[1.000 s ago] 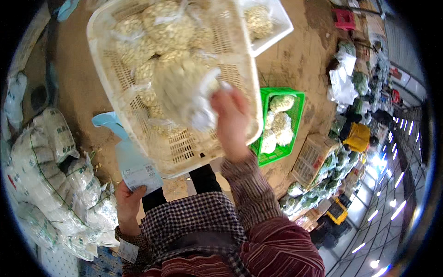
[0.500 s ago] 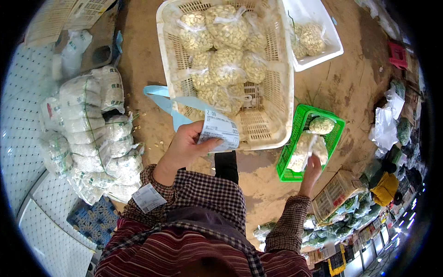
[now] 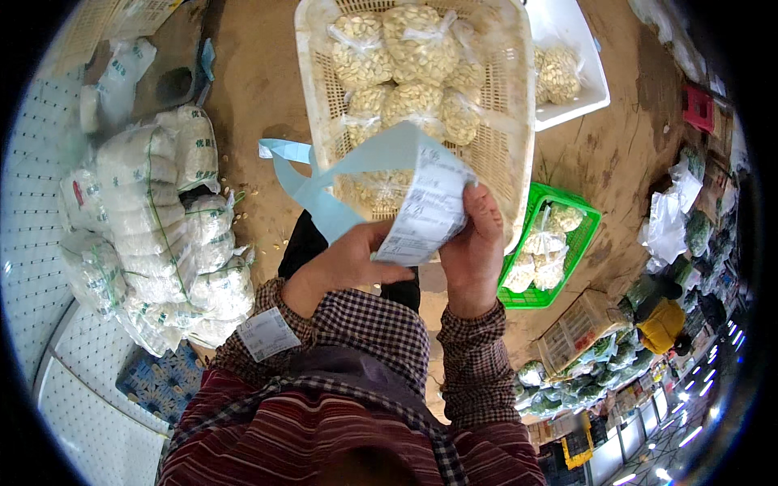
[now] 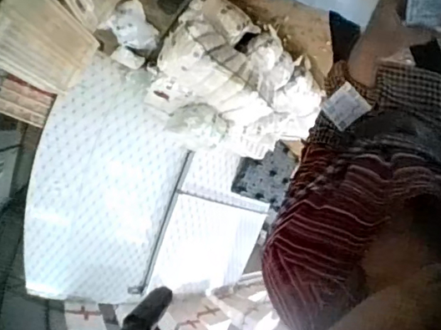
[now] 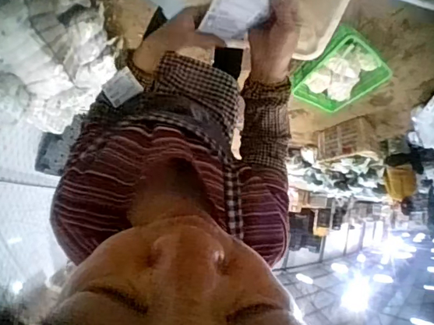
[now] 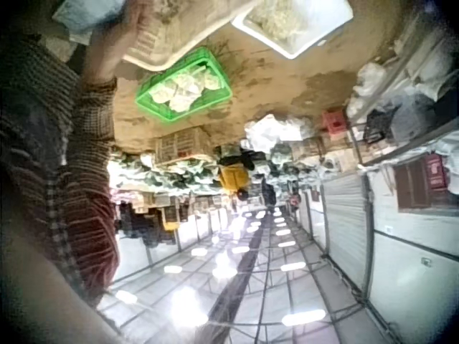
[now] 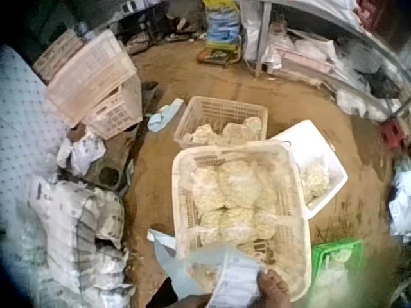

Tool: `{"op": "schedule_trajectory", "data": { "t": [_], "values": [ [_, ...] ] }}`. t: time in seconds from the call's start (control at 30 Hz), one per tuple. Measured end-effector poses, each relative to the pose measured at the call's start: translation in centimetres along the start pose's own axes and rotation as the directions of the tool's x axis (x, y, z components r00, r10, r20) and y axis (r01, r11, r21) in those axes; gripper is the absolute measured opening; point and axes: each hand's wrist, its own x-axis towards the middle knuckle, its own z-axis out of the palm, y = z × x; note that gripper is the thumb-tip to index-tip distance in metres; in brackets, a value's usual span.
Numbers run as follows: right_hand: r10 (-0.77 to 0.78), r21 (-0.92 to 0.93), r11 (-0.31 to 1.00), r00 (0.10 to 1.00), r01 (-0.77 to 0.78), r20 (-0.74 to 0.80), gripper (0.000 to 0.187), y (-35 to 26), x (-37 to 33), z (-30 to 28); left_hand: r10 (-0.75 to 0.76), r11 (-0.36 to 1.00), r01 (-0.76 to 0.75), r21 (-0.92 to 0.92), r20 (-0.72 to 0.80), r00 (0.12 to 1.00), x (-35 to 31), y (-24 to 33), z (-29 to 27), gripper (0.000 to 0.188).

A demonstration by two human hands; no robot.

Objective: The person labels pre-packaged food items by tearing off printed labels from a roll and affixing them to plastic bags and larger sacks. The person handles multiple small bags from a basket and then moves to larger sacks on the floor, applying labels to each.

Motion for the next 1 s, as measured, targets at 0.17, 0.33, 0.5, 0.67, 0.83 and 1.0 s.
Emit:
{"op": "schedule_trajectory", "data": {
  "t": [0.17, 0.33, 0.5, 0.67, 0.83, 1.0],
  "values": [
    [-0.037, -0.098, 0.995, 0.997, 0.03, -0.064, 0.031, 1.2, 2.0, 3.4, -0.071, 0.982, 0.057, 0.181, 0.072, 0.995, -3.0, 1.4, -3.0, 0.035],
    [-0.077, -0.115, 0.991, 0.992, 0.065, -0.105, 0.014, 1.5, 3.7, 6.4, -0.037, 0.992, 0.026, 0.127, 0.087, 0.996, -5.0, 3.0, -4.9, 0.031],
    [-0.126, -0.112, 0.987, 0.986, 0.114, -0.105, 0.009, 0.7, 3.8, 9.5, 0.013, 0.994, -0.023, 0.104, 0.097, 0.995, -6.8, 4.9, -4.8, 0.034],
    [-0.193, -0.262, 0.948, 0.981, 0.183, -0.013, 0.023, -0.6, 3.7, 10.5, 0.061, 0.996, -0.068, 0.056, 0.119, 0.991, -8.5, 6.7, -3.6, 0.033],
    [-0.239, -0.233, 0.944, 0.971, 0.234, 0.008, 0.012, -2.9, 3.2, 11.5, 0.081, 0.987, -0.107, 0.123, 0.198, 0.977, -9.9, 7.9, -2.2, 0.034],
    [-0.175, -0.155, 0.972, 0.984, 0.177, 0.032, 0.022, -5.2, 3.3, 10.7, 0.028, 0.982, -0.068, 0.175, 0.224, 0.974, -11.1, 9.8, -0.6, 0.036]
  ]
}}
